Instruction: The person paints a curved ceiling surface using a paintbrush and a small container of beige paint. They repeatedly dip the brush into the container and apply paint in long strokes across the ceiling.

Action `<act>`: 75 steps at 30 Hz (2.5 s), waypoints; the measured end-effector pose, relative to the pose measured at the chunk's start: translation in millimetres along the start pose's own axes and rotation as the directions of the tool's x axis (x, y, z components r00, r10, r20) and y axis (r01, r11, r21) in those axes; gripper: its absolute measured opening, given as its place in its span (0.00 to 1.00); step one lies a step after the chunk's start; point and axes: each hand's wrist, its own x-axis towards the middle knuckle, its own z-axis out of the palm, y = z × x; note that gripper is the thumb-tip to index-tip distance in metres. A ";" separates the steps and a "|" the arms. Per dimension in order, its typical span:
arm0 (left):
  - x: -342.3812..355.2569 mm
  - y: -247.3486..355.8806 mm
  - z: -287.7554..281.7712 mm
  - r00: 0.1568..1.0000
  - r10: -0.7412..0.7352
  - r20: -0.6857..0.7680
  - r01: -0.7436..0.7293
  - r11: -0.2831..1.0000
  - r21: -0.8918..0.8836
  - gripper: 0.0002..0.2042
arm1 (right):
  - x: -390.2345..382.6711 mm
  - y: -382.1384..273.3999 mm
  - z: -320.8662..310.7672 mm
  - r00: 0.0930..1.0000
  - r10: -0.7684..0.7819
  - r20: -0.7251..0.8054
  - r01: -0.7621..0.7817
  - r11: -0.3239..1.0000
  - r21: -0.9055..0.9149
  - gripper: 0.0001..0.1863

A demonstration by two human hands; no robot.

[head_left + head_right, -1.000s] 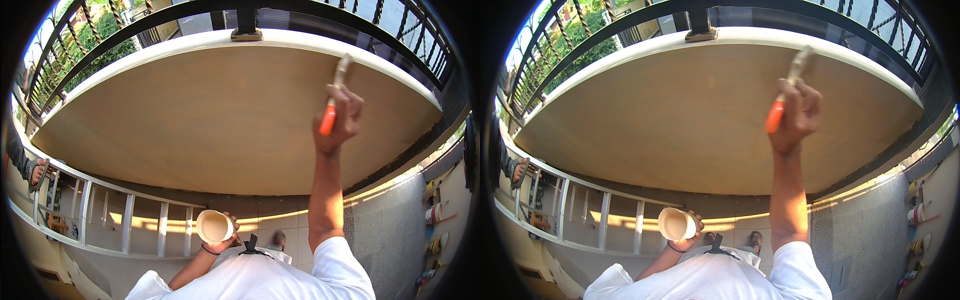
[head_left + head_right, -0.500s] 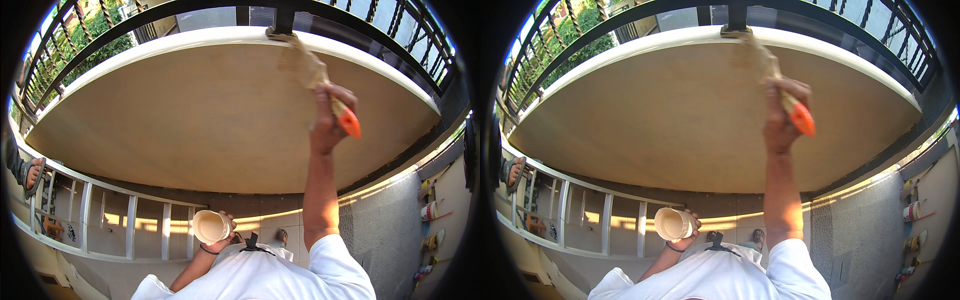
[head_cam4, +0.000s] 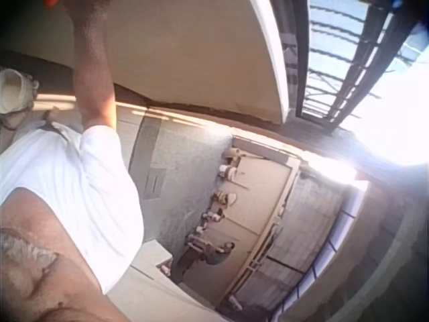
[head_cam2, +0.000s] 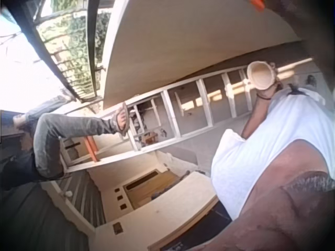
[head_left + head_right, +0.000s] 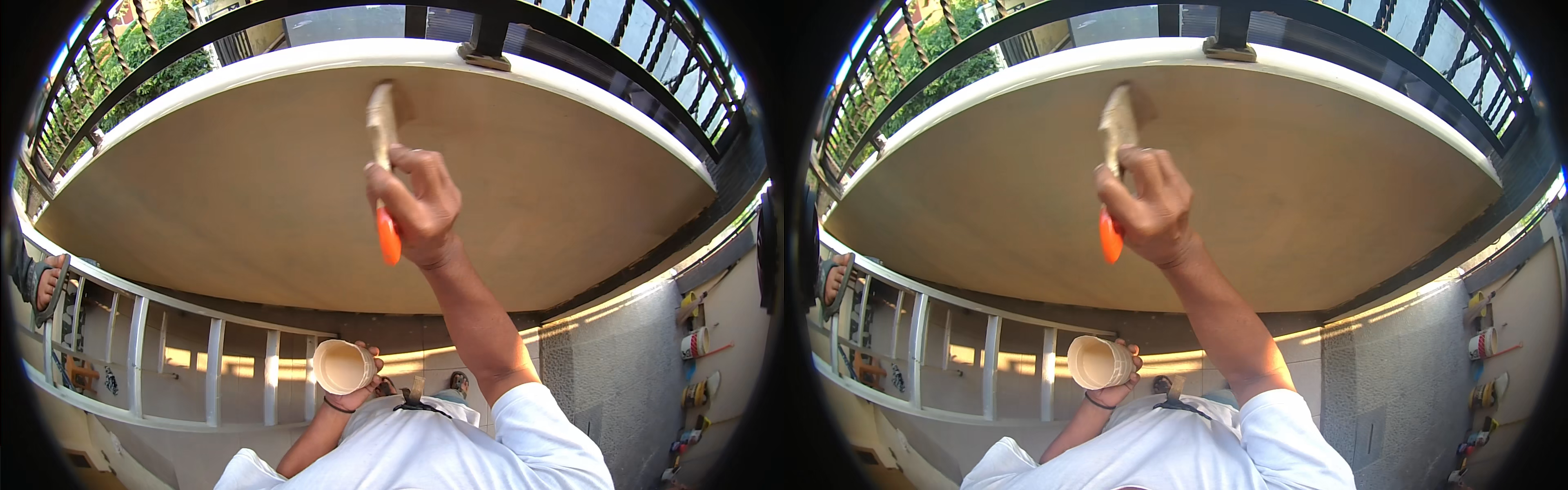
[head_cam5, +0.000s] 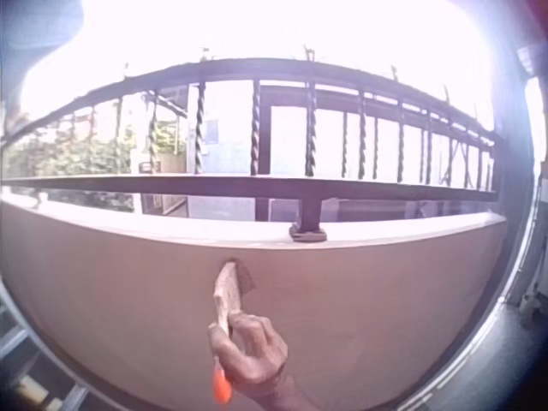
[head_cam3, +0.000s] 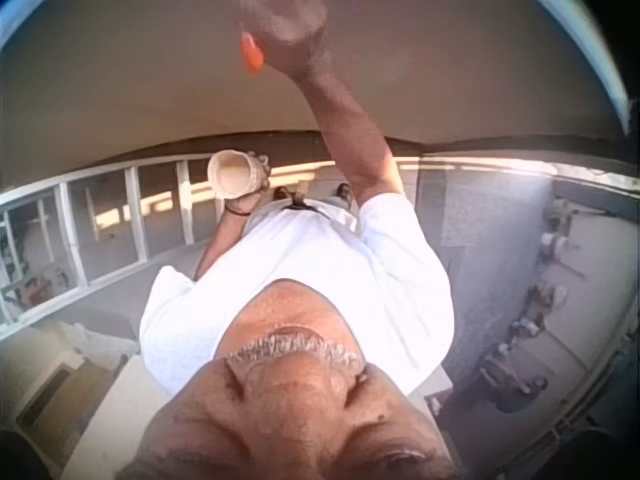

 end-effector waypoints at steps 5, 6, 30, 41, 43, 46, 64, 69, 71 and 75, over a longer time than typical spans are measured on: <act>-5.3 -1.0 6.3 1.000 0.030 0.007 -0.030 0.999 0.013 0.31 | -17.8 22.2 -11.5 0.960 0.252 -0.125 -0.220 0.949 0.225 0.12; -5.7 -0.7 8.0 0.999 0.036 0.017 -0.036 0.999 0.021 0.31 | -24.6 41.2 -31.7 0.928 0.333 -0.166 -0.297 0.932 0.209 0.09; -4.7 -5.1 30.9 0.938 0.336 -0.084 -0.333 0.942 0.050 0.23 | -27.8 -92.8 -107.5 0.526 0.576 0.625 -0.850 0.330 0.411 0.16; 0.4 -19.3 52.0 0.906 0.365 -0.213 -0.336 0.928 0.163 0.24 | -35.9 -123.8 -93.2 0.349 0.330 0.877 -0.863 0.478 0.163 0.09; 0.8 -20.2 49.2 0.890 0.368 -0.271 -0.331 0.928 0.173 0.23 | -41.8 -123.3 -92.0 0.328 0.299 0.896 -0.846 0.516 0.137 0.09; 2.0 -21.3 48.9 0.899 0.345 -0.269 -0.314 0.937 0.153 0.22 | -48.4 -124.6 -88.3 0.310 0.270 0.911 -0.828 0.547 0.120 0.08; 9.5 -29.7 55.6 0.911 0.325 -0.252 -0.288 0.942 0.172 0.22 | -54.8 -117.1 -100.2 0.232 0.464 0.855 -0.941 0.330 0.077 0.10; 10.8 -27.3 53.1 0.924 0.285 -0.253 -0.242 0.952 0.189 0.23 | -53.1 -115.4 -113.9 0.329 0.545 0.772 -0.919 0.373 0.128 0.10; 12.2 -27.0 51.5 0.922 0.281 -0.267 -0.237 0.953 0.186 0.23 | -58.8 -116.3 -117.2 0.366 0.541 0.757 -0.893 0.432 0.124 0.10; 14.8 -28.2 53.4 0.923 0.267 -0.278 -0.223 0.958 0.181 0.22 | -65.8 -116.0 -124.0 0.424 0.514 0.746 -0.888 0.400 0.229 0.10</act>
